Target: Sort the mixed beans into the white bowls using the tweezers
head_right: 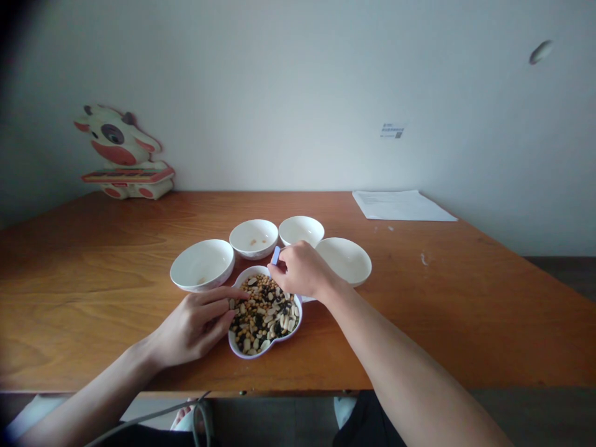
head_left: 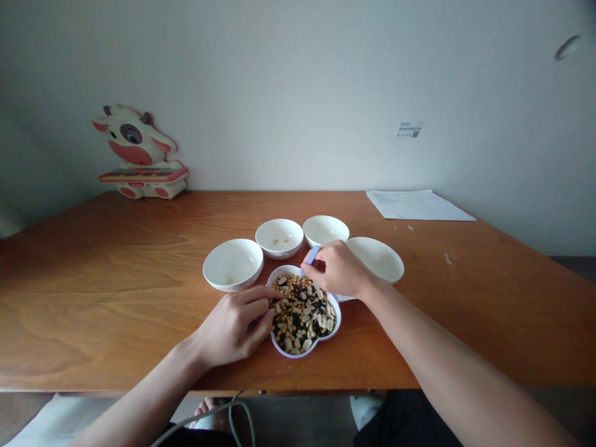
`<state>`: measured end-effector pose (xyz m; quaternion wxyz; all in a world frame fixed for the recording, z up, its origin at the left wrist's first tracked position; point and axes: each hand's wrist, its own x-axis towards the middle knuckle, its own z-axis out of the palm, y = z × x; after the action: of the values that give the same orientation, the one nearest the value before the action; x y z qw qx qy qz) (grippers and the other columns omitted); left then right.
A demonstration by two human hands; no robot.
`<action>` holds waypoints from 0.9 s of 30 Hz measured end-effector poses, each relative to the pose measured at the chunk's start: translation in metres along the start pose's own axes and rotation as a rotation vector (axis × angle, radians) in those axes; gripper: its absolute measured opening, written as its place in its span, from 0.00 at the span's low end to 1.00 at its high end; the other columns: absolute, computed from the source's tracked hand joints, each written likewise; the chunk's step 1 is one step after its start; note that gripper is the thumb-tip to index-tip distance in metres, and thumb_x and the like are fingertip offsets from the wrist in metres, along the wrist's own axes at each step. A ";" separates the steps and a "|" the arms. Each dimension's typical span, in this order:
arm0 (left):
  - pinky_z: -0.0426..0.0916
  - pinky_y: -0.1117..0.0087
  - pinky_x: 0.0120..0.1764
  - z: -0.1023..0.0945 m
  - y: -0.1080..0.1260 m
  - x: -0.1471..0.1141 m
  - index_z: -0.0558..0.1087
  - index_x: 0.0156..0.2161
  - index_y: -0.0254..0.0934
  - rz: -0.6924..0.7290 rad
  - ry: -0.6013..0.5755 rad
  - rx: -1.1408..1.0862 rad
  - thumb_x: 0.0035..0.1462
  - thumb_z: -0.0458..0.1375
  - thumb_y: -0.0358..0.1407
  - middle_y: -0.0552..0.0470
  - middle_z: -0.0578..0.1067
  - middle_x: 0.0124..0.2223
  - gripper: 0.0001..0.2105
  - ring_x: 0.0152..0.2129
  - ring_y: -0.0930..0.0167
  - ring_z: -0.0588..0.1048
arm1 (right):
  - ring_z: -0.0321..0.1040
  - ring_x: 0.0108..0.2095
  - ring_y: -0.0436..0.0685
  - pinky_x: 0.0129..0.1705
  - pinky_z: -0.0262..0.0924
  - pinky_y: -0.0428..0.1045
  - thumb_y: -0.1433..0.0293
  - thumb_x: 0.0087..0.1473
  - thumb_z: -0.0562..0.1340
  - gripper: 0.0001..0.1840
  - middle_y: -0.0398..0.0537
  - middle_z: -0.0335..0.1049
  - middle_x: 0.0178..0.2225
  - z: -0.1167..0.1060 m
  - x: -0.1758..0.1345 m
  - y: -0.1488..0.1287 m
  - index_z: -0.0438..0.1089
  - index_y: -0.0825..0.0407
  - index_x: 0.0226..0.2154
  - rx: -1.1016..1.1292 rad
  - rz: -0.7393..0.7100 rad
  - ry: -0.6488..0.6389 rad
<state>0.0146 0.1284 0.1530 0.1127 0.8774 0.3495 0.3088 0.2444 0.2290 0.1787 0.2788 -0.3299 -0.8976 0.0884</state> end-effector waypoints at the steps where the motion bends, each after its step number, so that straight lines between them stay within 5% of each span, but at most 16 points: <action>1: 0.75 0.62 0.41 0.000 0.000 0.000 0.74 0.36 0.32 0.000 -0.001 0.003 0.66 0.50 0.26 0.38 0.77 0.48 0.11 0.42 0.63 0.78 | 0.53 0.18 0.46 0.24 0.47 0.47 0.69 0.55 0.60 0.22 0.43 0.62 0.14 0.000 0.000 0.000 0.62 0.54 0.13 0.002 0.000 0.000; 8: 0.75 0.64 0.41 0.001 0.000 0.000 0.74 0.36 0.32 -0.009 0.002 0.002 0.65 0.50 0.26 0.39 0.77 0.49 0.11 0.42 0.64 0.79 | 0.56 0.18 0.47 0.25 0.50 0.47 0.69 0.56 0.60 0.18 0.44 0.67 0.16 -0.002 -0.001 -0.001 0.69 0.55 0.17 0.084 -0.008 0.057; 13: 0.75 0.63 0.41 0.001 0.001 0.000 0.74 0.38 0.32 0.004 0.006 0.011 0.65 0.50 0.26 0.40 0.77 0.48 0.10 0.42 0.63 0.78 | 0.58 0.17 0.47 0.23 0.50 0.45 0.67 0.57 0.60 0.19 0.43 0.68 0.16 0.001 0.005 -0.004 0.71 0.55 0.17 0.181 0.030 0.279; 18: 0.75 0.64 0.40 0.000 0.000 0.000 0.74 0.37 0.33 -0.005 0.001 0.007 0.65 0.50 0.26 0.40 0.77 0.49 0.10 0.41 0.64 0.79 | 0.69 0.23 0.52 0.29 0.58 0.46 0.67 0.58 0.60 0.18 0.49 0.75 0.21 0.009 0.021 0.003 0.75 0.56 0.21 0.166 0.142 0.457; 27: 0.76 0.63 0.38 0.001 -0.001 0.001 0.74 0.40 0.32 0.001 0.005 -0.004 0.65 0.50 0.26 0.39 0.77 0.48 0.10 0.40 0.64 0.79 | 0.71 0.24 0.53 0.31 0.59 0.47 0.67 0.60 0.60 0.18 0.51 0.76 0.22 0.015 0.031 0.015 0.75 0.57 0.22 0.095 0.236 0.407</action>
<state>0.0156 0.1295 0.1523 0.1134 0.8765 0.3489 0.3118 0.2246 0.2602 0.1743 0.4568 -0.4301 -0.7730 0.0940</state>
